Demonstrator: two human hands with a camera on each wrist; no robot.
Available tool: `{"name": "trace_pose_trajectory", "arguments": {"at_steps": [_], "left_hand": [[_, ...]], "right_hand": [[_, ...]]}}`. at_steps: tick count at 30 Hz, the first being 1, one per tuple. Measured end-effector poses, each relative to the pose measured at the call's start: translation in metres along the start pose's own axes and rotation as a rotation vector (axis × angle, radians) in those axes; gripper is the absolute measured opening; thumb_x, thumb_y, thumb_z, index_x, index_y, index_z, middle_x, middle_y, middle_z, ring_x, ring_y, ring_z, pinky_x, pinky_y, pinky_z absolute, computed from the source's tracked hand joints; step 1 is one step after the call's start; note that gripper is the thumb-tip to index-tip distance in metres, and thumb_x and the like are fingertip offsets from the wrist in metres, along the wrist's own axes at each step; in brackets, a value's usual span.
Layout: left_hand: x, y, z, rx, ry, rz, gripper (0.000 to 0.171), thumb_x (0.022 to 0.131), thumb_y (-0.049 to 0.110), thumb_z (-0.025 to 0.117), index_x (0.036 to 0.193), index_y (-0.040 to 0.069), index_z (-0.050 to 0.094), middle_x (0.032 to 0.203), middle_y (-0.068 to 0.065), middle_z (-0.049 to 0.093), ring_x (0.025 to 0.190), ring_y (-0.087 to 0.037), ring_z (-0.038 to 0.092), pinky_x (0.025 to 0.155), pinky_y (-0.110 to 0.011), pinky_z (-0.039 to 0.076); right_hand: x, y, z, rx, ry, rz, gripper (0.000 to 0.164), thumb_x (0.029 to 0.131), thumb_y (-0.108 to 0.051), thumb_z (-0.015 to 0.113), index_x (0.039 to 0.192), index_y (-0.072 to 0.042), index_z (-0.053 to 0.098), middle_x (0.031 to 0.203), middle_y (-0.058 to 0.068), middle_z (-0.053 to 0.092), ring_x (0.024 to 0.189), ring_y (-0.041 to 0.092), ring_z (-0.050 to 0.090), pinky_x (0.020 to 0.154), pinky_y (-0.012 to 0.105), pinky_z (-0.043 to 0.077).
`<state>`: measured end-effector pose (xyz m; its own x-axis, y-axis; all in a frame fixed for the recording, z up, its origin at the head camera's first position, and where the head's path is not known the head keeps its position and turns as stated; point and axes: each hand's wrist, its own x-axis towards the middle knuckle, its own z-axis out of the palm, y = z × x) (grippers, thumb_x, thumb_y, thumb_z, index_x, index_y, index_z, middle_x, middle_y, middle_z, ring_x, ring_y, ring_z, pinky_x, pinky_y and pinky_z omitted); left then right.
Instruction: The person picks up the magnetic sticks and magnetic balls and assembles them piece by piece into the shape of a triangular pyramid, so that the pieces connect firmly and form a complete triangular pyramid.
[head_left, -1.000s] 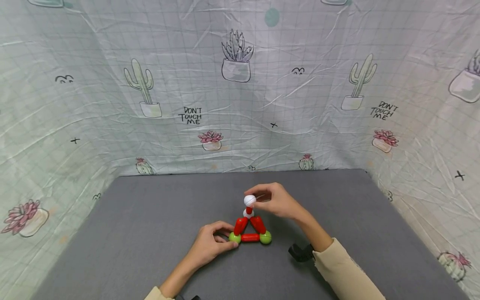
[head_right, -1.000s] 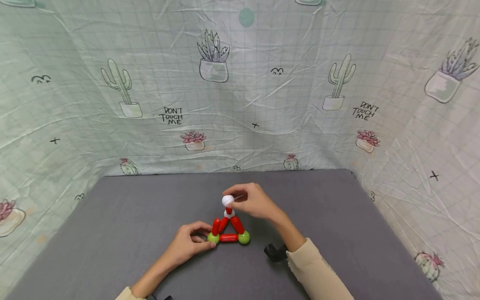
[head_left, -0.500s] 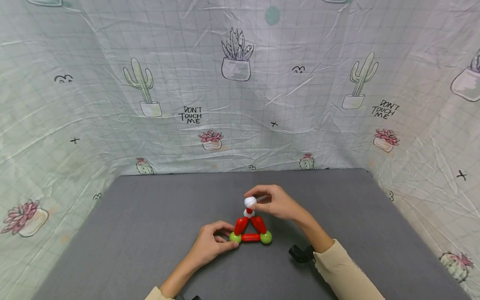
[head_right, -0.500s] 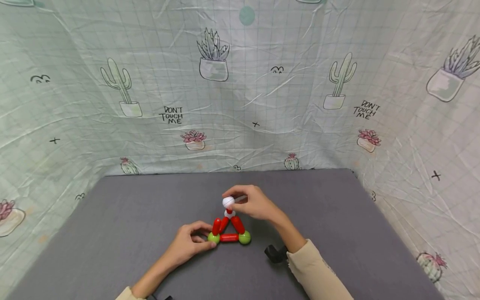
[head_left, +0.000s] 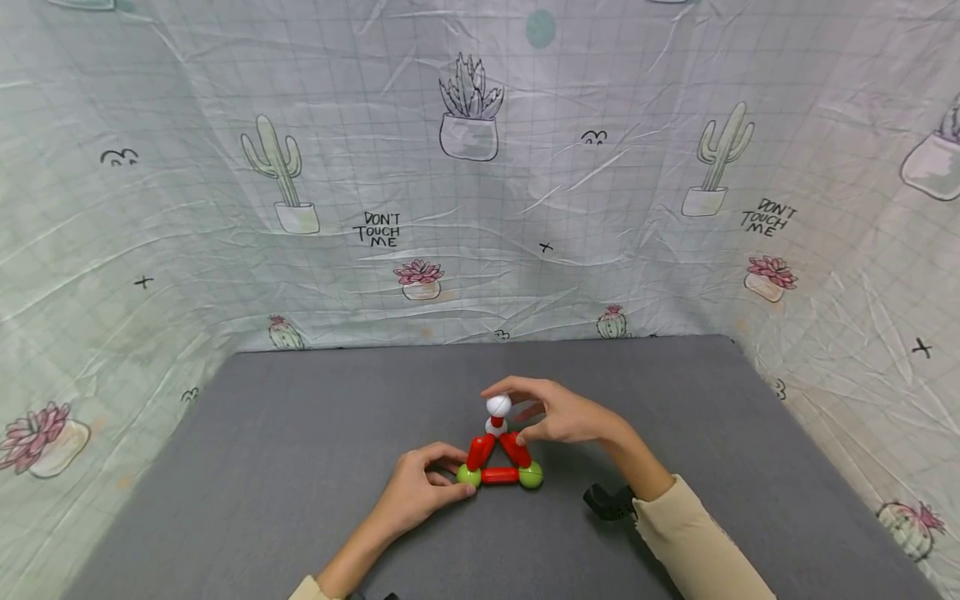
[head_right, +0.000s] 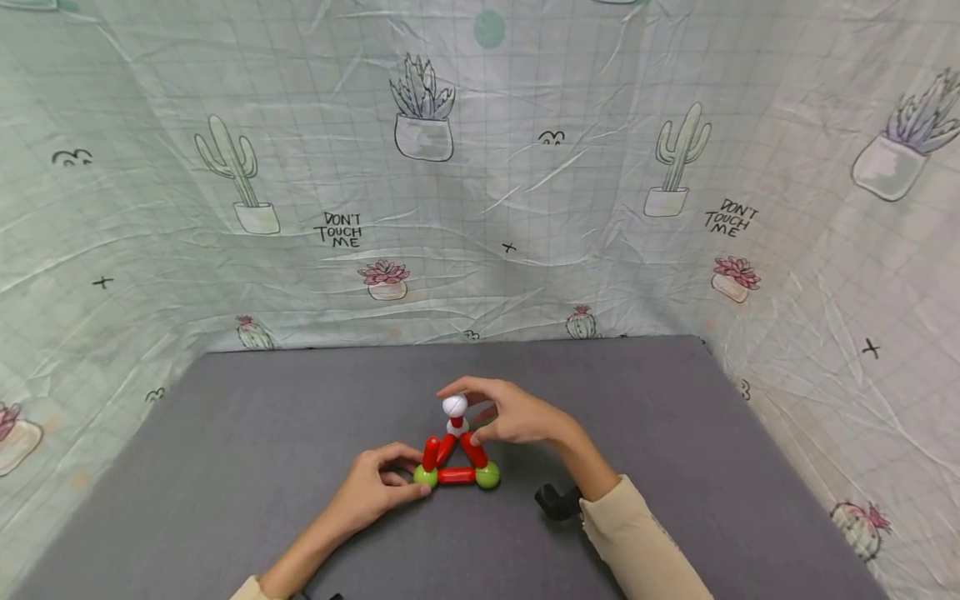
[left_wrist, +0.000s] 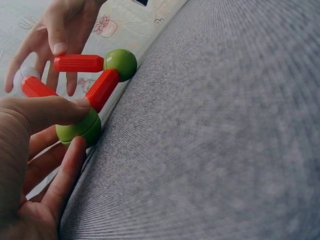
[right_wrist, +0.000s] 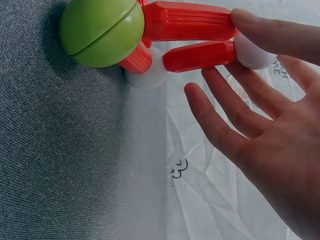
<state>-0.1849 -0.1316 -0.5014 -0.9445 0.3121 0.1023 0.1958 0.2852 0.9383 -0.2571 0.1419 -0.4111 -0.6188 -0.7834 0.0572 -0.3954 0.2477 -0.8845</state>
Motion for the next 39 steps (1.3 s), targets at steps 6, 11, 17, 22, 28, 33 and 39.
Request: {"name": "trace_pose_trajectory", "arguments": {"at_steps": [6, 11, 17, 22, 28, 33, 39], "left_hand": [[0.0003, 0.0, 0.0003, -0.005, -0.004, 0.01, 0.036, 0.078, 0.016, 0.091, 0.109, 0.009, 0.075, 0.106, -0.013, 0.073, 0.083, -0.01, 0.069, 0.067, -0.023, 0.059], [0.0001, -0.0006, 0.0003, -0.008, -0.003, 0.01, 0.036, 0.078, 0.016, 0.091, 0.109, 0.009, 0.075, 0.105, -0.014, 0.074, 0.08, -0.01, 0.07, 0.066, -0.023, 0.059], [-0.0001, -0.0006, -0.0001, -0.005, 0.001, 0.013, 0.036, 0.077, 0.016, 0.091, 0.109, 0.009, 0.075, 0.105, -0.014, 0.074, 0.08, -0.01, 0.07, 0.066, -0.023, 0.059], [0.0001, -0.001, -0.0003, -0.011, -0.001, 0.02, 0.037, 0.077, 0.016, 0.091, 0.109, 0.008, 0.075, 0.104, -0.015, 0.073, 0.079, -0.01, 0.07, 0.066, -0.023, 0.059], [0.0001, -0.0006, -0.0002, -0.011, -0.001, 0.021, 0.037, 0.077, 0.016, 0.092, 0.11, 0.009, 0.075, 0.105, -0.014, 0.073, 0.079, -0.009, 0.071, 0.067, -0.023, 0.059], [-0.0003, -0.0005, -0.0001, -0.014, -0.002, 0.018, 0.037, 0.077, 0.015, 0.091, 0.11, 0.008, 0.075, 0.105, -0.015, 0.073, 0.078, -0.01, 0.071, 0.066, -0.023, 0.059], [-0.0005, -0.0008, 0.0004, -0.013, -0.003, 0.021, 0.036, 0.078, 0.016, 0.091, 0.11, 0.009, 0.075, 0.104, -0.015, 0.073, 0.077, -0.01, 0.07, 0.066, -0.023, 0.059]], "right_hand": [[-0.0008, -0.0003, 0.0001, -0.023, 0.015, -0.013, 0.061, 0.086, 0.01, 0.068, 0.141, -0.016, 0.059, 0.14, 0.017, 0.061, 0.125, 0.031, 0.06, 0.105, 0.057, 0.052], [-0.0013, -0.0002, -0.0006, -0.038, 0.014, -0.034, 0.05, 0.089, 0.008, 0.068, 0.134, -0.013, 0.064, 0.135, 0.021, 0.064, 0.119, 0.027, 0.063, 0.106, 0.055, 0.052], [-0.0019, -0.0008, -0.0017, -0.051, 0.039, -0.049, 0.034, 0.096, 0.0, 0.069, 0.128, -0.008, 0.068, 0.129, 0.014, 0.07, 0.113, 0.027, 0.066, 0.101, 0.049, 0.055], [-0.0024, -0.0022, -0.0025, -0.038, 0.029, -0.046, 0.033, 0.095, -0.003, 0.072, 0.127, -0.001, 0.068, 0.126, 0.012, 0.071, 0.111, 0.026, 0.067, 0.102, 0.048, 0.055], [-0.0034, -0.0031, -0.0037, -0.033, 0.013, -0.055, 0.031, 0.093, 0.0, 0.073, 0.124, -0.005, 0.071, 0.124, 0.012, 0.072, 0.112, 0.034, 0.066, 0.103, 0.05, 0.054], [-0.004, -0.0029, -0.0037, -0.039, -0.001, -0.058, 0.031, 0.091, 0.003, 0.073, 0.12, -0.008, 0.073, 0.122, 0.012, 0.072, 0.11, 0.032, 0.067, 0.102, 0.048, 0.055], [-0.0045, -0.0032, -0.0038, -0.039, -0.016, -0.061, 0.031, 0.09, 0.005, 0.072, 0.118, -0.008, 0.074, 0.121, 0.012, 0.072, 0.109, 0.035, 0.067, 0.102, 0.048, 0.055]]}}
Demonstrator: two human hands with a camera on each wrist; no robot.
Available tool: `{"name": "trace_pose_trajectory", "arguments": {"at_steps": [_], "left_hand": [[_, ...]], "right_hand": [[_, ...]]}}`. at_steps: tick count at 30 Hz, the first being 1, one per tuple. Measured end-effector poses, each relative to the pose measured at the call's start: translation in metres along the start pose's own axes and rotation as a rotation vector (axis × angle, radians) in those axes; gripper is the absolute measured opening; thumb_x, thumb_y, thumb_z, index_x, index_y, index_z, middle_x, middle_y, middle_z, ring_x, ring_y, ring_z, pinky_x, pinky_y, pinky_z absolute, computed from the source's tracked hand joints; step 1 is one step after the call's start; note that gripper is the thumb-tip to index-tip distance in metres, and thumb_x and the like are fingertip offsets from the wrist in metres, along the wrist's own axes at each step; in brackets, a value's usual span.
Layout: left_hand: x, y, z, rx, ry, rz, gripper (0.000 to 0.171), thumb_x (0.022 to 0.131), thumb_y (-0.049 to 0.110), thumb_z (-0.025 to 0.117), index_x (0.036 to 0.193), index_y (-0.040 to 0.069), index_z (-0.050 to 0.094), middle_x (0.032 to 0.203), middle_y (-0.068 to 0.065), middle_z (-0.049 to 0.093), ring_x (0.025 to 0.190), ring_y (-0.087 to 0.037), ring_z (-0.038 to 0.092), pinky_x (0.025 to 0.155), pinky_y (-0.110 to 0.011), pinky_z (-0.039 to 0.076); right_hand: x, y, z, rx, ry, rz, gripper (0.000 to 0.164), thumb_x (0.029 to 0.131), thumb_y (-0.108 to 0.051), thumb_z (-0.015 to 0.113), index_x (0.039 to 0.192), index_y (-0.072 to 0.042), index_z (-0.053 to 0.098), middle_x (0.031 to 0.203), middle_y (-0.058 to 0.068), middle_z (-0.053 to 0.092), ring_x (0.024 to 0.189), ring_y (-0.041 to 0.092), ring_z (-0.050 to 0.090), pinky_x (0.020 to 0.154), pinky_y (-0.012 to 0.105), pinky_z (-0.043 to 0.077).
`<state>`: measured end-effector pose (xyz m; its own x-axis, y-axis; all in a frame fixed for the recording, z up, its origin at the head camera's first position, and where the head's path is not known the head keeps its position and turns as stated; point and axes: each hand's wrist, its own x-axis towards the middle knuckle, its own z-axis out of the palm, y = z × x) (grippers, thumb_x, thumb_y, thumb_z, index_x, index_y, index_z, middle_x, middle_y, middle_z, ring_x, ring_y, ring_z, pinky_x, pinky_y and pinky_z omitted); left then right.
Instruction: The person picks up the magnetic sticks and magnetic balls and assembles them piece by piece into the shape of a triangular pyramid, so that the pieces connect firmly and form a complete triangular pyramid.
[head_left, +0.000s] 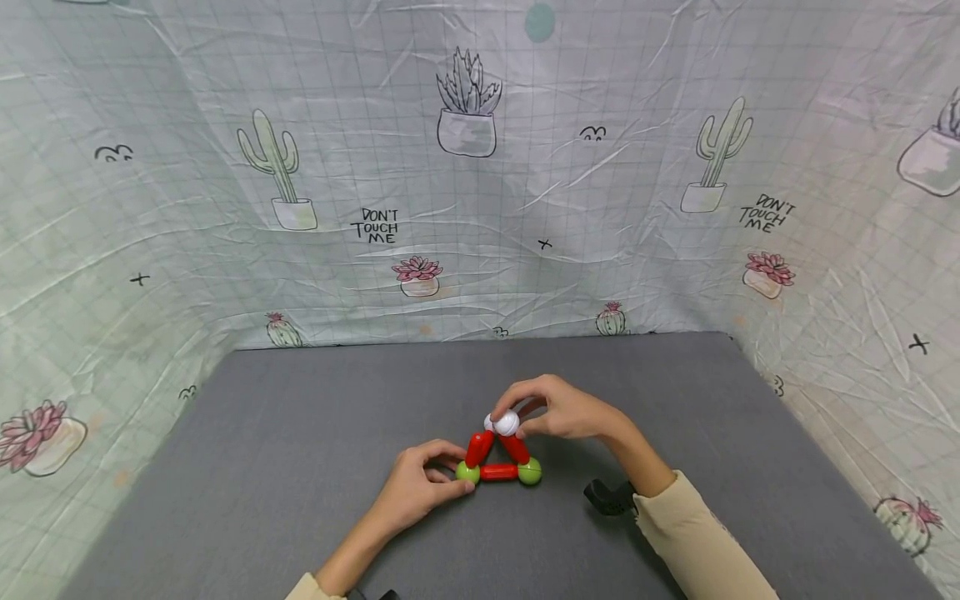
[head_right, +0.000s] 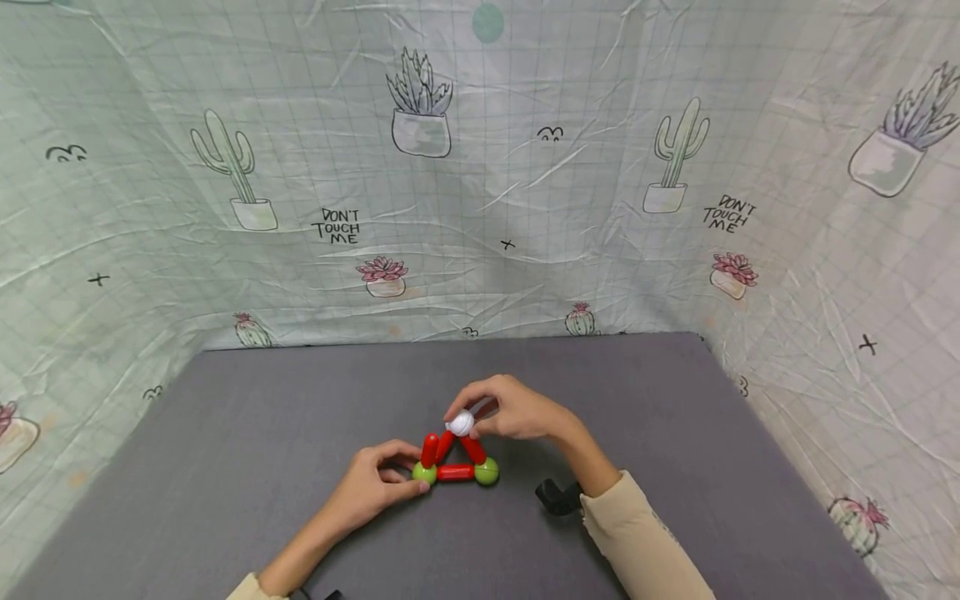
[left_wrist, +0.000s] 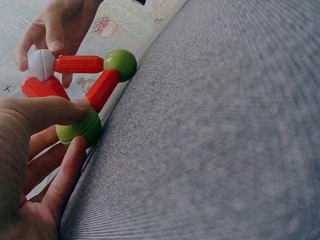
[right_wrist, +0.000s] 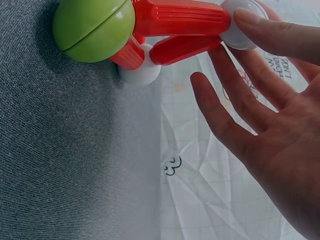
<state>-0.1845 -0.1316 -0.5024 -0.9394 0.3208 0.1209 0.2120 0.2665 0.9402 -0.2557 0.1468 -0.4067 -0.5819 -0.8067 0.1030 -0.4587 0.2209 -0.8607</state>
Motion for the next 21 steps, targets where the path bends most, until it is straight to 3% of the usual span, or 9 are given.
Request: {"name": "trace_pose_trajectory", "arguments": {"at_steps": [8, 16, 21], "left_hand": [[0.0004, -0.0006, -0.0004, -0.002, -0.003, -0.004, 0.037, 0.078, 0.016, 0.091, 0.11, 0.008, 0.075, 0.106, -0.015, 0.073, 0.078, -0.01, 0.071, 0.067, -0.023, 0.059], [0.0009, 0.0011, -0.0006, 0.01, 0.002, 0.001, 0.037, 0.078, 0.017, 0.091, 0.11, 0.009, 0.075, 0.105, -0.013, 0.074, 0.082, -0.01, 0.07, 0.068, -0.023, 0.059], [0.0004, 0.0002, -0.0006, 0.006, 0.001, 0.002, 0.037, 0.078, 0.016, 0.091, 0.11, 0.009, 0.075, 0.105, -0.013, 0.074, 0.082, -0.01, 0.07, 0.068, -0.023, 0.059]], "right_hand": [[0.0002, -0.0003, -0.001, -0.014, -0.018, 0.012, 0.033, 0.091, 0.003, 0.072, 0.122, -0.007, 0.072, 0.124, 0.011, 0.072, 0.109, 0.024, 0.068, 0.103, 0.045, 0.055], [0.0028, -0.0019, 0.0016, -0.005, -0.041, 0.006, 0.034, 0.092, 0.004, 0.069, 0.126, 0.0, 0.069, 0.128, 0.019, 0.069, 0.112, 0.033, 0.066, 0.105, 0.048, 0.053], [0.0035, -0.0028, 0.0037, -0.019, -0.044, 0.003, 0.034, 0.093, 0.003, 0.069, 0.127, -0.001, 0.069, 0.127, 0.017, 0.07, 0.109, 0.022, 0.066, 0.104, 0.046, 0.053]]}}
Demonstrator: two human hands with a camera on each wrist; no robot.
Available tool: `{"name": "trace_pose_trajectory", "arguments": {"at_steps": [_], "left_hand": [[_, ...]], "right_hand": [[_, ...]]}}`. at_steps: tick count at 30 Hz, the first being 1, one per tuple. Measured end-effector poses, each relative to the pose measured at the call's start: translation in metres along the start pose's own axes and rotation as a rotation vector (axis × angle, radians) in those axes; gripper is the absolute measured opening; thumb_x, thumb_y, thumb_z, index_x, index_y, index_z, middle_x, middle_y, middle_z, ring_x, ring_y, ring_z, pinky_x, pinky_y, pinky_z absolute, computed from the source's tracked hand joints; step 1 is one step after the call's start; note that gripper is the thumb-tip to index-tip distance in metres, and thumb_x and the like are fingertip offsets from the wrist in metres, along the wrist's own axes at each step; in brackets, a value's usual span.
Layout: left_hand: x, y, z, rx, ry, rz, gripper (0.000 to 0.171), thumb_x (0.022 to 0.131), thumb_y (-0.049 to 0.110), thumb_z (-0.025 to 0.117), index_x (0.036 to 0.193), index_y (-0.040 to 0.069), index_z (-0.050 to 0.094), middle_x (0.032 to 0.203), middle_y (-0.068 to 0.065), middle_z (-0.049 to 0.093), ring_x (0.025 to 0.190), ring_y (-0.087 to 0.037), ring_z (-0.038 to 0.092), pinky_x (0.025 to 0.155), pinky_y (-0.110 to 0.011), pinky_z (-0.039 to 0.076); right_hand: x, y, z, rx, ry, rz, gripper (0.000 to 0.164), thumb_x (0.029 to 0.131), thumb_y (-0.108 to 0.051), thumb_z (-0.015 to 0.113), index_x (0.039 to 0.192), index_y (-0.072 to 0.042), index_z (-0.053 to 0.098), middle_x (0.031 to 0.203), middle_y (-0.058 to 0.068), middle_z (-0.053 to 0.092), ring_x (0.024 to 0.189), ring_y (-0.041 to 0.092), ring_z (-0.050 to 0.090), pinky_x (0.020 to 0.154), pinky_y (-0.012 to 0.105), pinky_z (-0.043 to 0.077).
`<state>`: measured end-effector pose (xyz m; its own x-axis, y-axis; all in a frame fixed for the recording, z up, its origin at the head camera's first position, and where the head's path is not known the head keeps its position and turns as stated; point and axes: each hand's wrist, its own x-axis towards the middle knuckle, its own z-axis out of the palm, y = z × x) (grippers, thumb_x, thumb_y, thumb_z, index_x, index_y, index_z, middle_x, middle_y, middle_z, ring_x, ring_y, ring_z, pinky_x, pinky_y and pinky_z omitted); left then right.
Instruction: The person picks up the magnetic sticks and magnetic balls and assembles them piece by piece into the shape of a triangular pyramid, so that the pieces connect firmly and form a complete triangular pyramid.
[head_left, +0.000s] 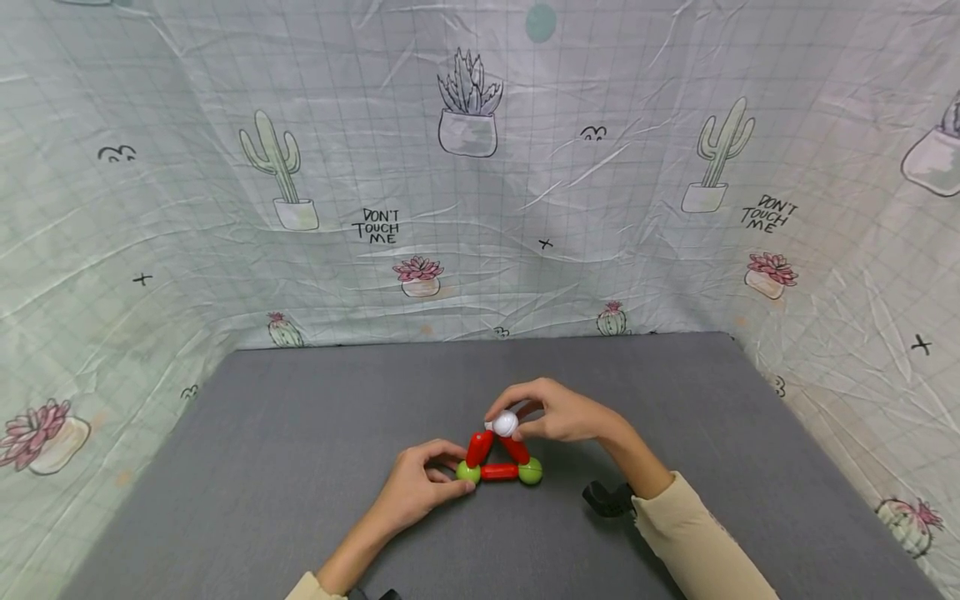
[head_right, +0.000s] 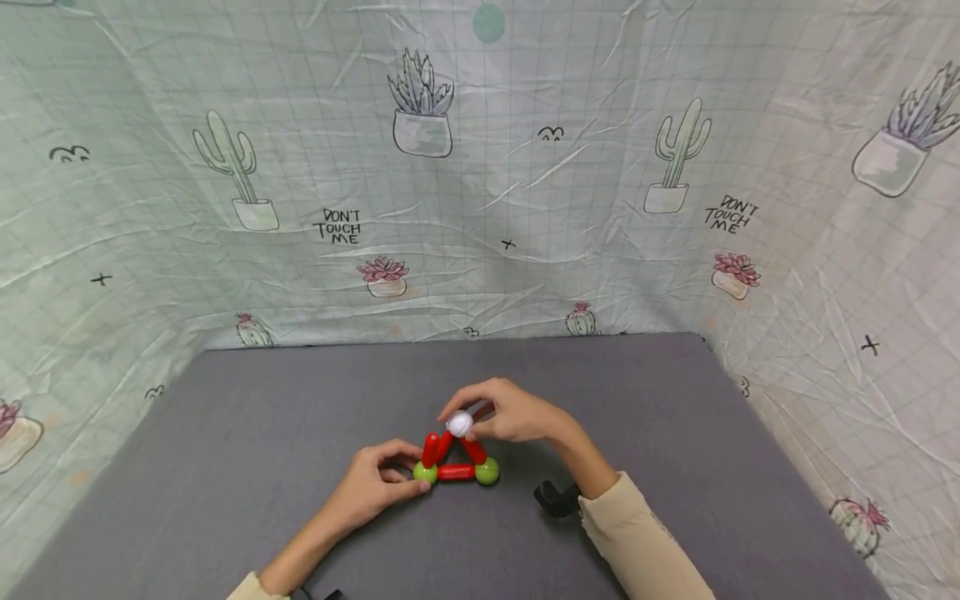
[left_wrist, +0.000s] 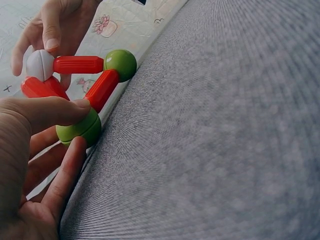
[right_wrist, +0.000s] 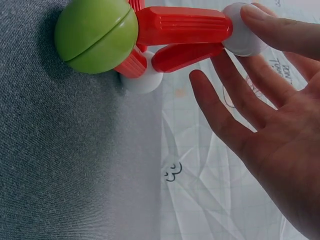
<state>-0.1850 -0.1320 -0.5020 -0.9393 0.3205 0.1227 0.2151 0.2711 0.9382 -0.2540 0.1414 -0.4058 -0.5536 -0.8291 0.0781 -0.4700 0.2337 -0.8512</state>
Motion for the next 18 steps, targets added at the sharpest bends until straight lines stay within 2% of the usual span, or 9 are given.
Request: {"name": "trace_pose_trajectory", "arguments": {"at_steps": [4, 7, 13, 18], "left_hand": [[0.0002, -0.0007, -0.0001, -0.003, 0.006, 0.019, 0.037, 0.078, 0.016, 0.091, 0.11, 0.01, 0.074, 0.105, -0.013, 0.074, 0.088, -0.012, 0.07, 0.07, -0.024, 0.06], [0.0, -0.0006, -0.0002, -0.024, 0.011, 0.039, 0.038, 0.077, 0.015, 0.092, 0.108, 0.011, 0.071, 0.106, -0.013, 0.073, 0.092, -0.014, 0.07, 0.072, -0.025, 0.061], [0.0004, -0.0005, 0.0, -0.045, 0.013, 0.049, 0.034, 0.075, 0.012, 0.092, 0.101, 0.012, 0.07, 0.103, -0.012, 0.073, 0.092, -0.012, 0.07, 0.071, -0.026, 0.062], [-0.0001, 0.0008, -0.0008, -0.047, 0.0, 0.05, 0.033, 0.077, 0.013, 0.091, 0.102, 0.011, 0.07, 0.104, -0.013, 0.073, 0.093, -0.014, 0.069, 0.072, -0.026, 0.062]], "right_hand": [[0.0, -0.0011, 0.0013, -0.002, -0.005, -0.009, 0.033, 0.095, 0.002, 0.068, 0.128, -0.002, 0.069, 0.127, 0.019, 0.07, 0.105, 0.016, 0.066, 0.099, 0.048, 0.055], [0.0004, -0.002, 0.0027, 0.005, 0.001, -0.002, 0.034, 0.094, 0.002, 0.069, 0.128, -0.005, 0.07, 0.127, 0.017, 0.07, 0.105, 0.019, 0.066, 0.097, 0.048, 0.056], [0.0023, -0.0027, 0.0061, -0.018, 0.004, -0.011, 0.034, 0.094, 0.0, 0.071, 0.127, -0.011, 0.071, 0.127, 0.008, 0.072, 0.111, 0.027, 0.066, 0.1, 0.042, 0.055], [0.0032, -0.0038, 0.0086, -0.029, 0.01, -0.014, 0.035, 0.094, -0.001, 0.072, 0.126, -0.013, 0.072, 0.126, 0.006, 0.072, 0.11, 0.023, 0.067, 0.1, 0.041, 0.055]]}}
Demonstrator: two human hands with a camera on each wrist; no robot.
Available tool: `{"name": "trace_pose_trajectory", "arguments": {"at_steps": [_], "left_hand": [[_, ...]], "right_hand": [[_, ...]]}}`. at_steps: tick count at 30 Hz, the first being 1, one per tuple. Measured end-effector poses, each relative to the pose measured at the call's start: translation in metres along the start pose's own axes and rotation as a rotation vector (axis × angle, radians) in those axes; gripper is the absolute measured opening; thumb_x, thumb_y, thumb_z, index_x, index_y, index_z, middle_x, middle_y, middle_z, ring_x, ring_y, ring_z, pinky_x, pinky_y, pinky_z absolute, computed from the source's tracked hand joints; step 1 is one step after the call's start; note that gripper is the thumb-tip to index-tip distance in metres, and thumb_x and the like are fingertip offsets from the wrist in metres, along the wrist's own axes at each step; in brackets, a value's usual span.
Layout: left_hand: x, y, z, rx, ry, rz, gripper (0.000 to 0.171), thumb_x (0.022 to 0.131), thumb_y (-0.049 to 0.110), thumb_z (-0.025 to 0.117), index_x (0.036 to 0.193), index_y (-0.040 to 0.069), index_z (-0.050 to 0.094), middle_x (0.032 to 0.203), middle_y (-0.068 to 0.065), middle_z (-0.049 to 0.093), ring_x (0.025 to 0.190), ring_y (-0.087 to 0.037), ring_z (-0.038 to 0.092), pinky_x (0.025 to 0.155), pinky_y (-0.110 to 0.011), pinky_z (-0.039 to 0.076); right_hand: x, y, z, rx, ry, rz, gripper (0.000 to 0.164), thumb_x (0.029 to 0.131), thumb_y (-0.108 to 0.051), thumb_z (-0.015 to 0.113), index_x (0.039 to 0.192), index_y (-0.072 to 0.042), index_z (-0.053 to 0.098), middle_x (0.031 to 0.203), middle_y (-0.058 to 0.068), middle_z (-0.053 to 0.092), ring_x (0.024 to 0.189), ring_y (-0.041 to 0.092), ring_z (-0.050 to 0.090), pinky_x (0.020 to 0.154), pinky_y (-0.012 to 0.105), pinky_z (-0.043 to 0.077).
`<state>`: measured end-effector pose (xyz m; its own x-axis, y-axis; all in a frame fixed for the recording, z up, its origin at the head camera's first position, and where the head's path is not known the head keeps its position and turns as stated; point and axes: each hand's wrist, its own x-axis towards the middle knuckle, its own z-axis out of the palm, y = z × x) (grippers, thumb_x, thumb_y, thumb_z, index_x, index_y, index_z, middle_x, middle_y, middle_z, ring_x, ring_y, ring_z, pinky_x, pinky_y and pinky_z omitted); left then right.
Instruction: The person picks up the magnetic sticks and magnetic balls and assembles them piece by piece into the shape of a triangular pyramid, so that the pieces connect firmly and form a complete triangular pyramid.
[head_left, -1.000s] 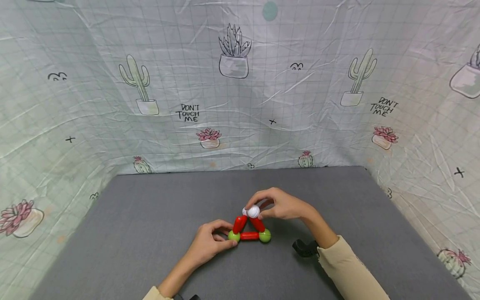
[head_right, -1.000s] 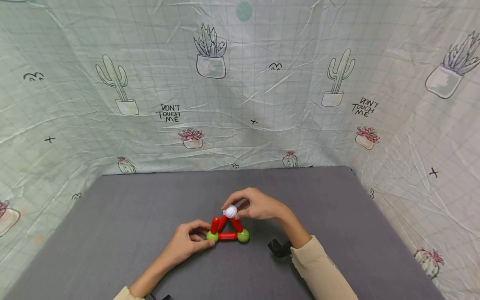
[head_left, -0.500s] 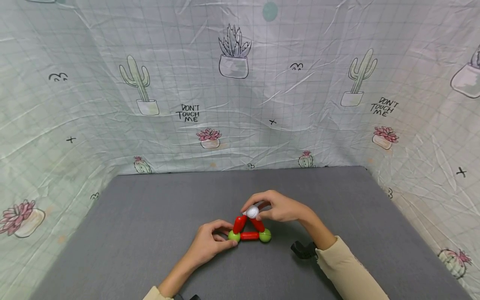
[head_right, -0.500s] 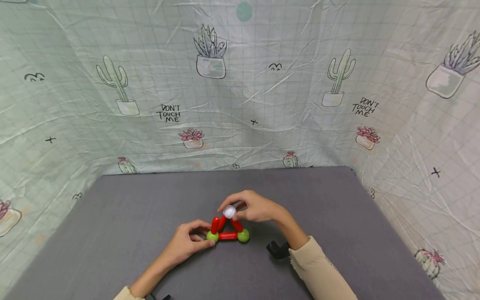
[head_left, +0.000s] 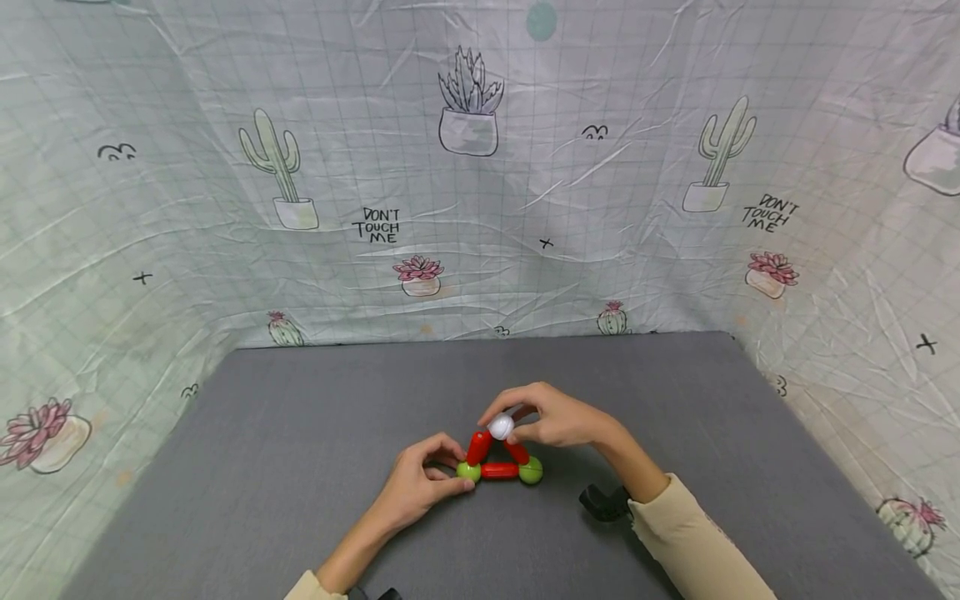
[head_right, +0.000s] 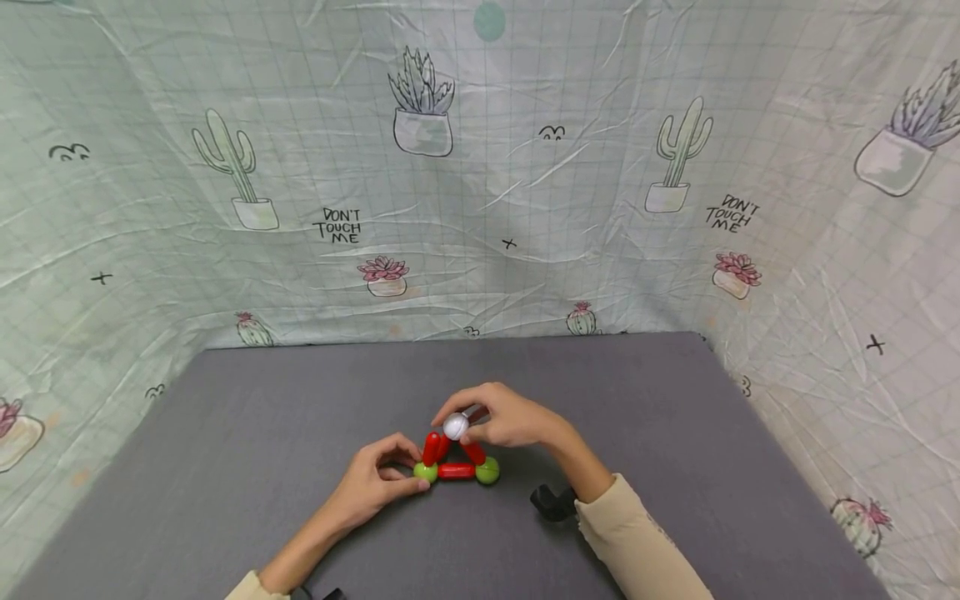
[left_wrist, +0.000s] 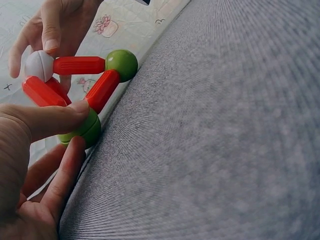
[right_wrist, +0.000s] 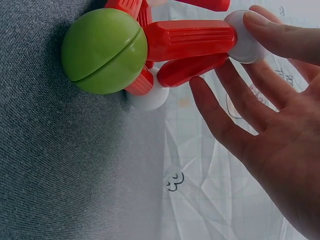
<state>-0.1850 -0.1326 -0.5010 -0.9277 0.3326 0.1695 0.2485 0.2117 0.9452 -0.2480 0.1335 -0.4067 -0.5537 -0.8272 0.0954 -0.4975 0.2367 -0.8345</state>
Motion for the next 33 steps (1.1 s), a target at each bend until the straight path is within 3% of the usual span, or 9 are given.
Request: {"name": "trace_pose_trajectory", "arguments": {"at_steps": [7, 13, 18, 22, 33], "left_hand": [[-0.001, 0.002, 0.0, 0.001, -0.002, -0.035, 0.033, 0.077, 0.013, 0.091, 0.102, 0.015, 0.07, 0.105, -0.008, 0.073, 0.094, -0.013, 0.069, 0.072, -0.026, 0.061], [0.0, -0.002, 0.0, 0.004, 0.0, -0.002, 0.033, 0.078, 0.014, 0.091, 0.102, 0.012, 0.07, 0.104, -0.012, 0.073, 0.094, -0.013, 0.069, 0.071, -0.026, 0.061], [0.0, -0.002, 0.0, 0.013, 0.007, 0.007, 0.033, 0.078, 0.013, 0.091, 0.103, 0.011, 0.069, 0.102, -0.013, 0.073, 0.093, -0.014, 0.069, 0.069, -0.026, 0.061], [0.0, 0.001, 0.001, 0.015, 0.009, -0.025, 0.033, 0.077, 0.014, 0.091, 0.102, 0.015, 0.07, 0.102, -0.009, 0.073, 0.092, -0.013, 0.07, 0.069, -0.027, 0.061], [-0.001, 0.003, 0.001, 0.018, -0.003, -0.065, 0.032, 0.078, 0.016, 0.09, 0.103, 0.018, 0.07, 0.105, -0.006, 0.073, 0.093, -0.013, 0.07, 0.07, -0.027, 0.061]], "right_hand": [[0.001, 0.001, 0.005, -0.058, -0.018, -0.041, 0.035, 0.095, 0.001, 0.067, 0.127, -0.014, 0.072, 0.13, 0.005, 0.07, 0.115, 0.016, 0.065, 0.1, 0.04, 0.055], [0.002, -0.001, 0.01, -0.131, -0.04, -0.073, 0.039, 0.093, 0.004, 0.062, 0.126, -0.013, 0.072, 0.129, 0.004, 0.069, 0.112, 0.016, 0.065, 0.096, 0.036, 0.055], [0.004, -0.004, 0.012, -0.163, -0.033, -0.055, 0.043, 0.091, 0.007, 0.06, 0.126, -0.015, 0.072, 0.127, 0.001, 0.07, 0.108, 0.017, 0.065, 0.094, 0.033, 0.055], [0.005, -0.005, 0.014, -0.179, -0.022, -0.037, 0.045, 0.09, 0.007, 0.06, 0.126, -0.017, 0.071, 0.125, -0.001, 0.07, 0.105, 0.016, 0.065, 0.093, 0.031, 0.055], [0.004, -0.005, 0.015, -0.195, -0.004, 0.007, 0.038, 0.092, 0.005, 0.061, 0.119, -0.019, 0.072, 0.119, -0.003, 0.072, 0.103, 0.011, 0.065, 0.093, 0.03, 0.054]]}}
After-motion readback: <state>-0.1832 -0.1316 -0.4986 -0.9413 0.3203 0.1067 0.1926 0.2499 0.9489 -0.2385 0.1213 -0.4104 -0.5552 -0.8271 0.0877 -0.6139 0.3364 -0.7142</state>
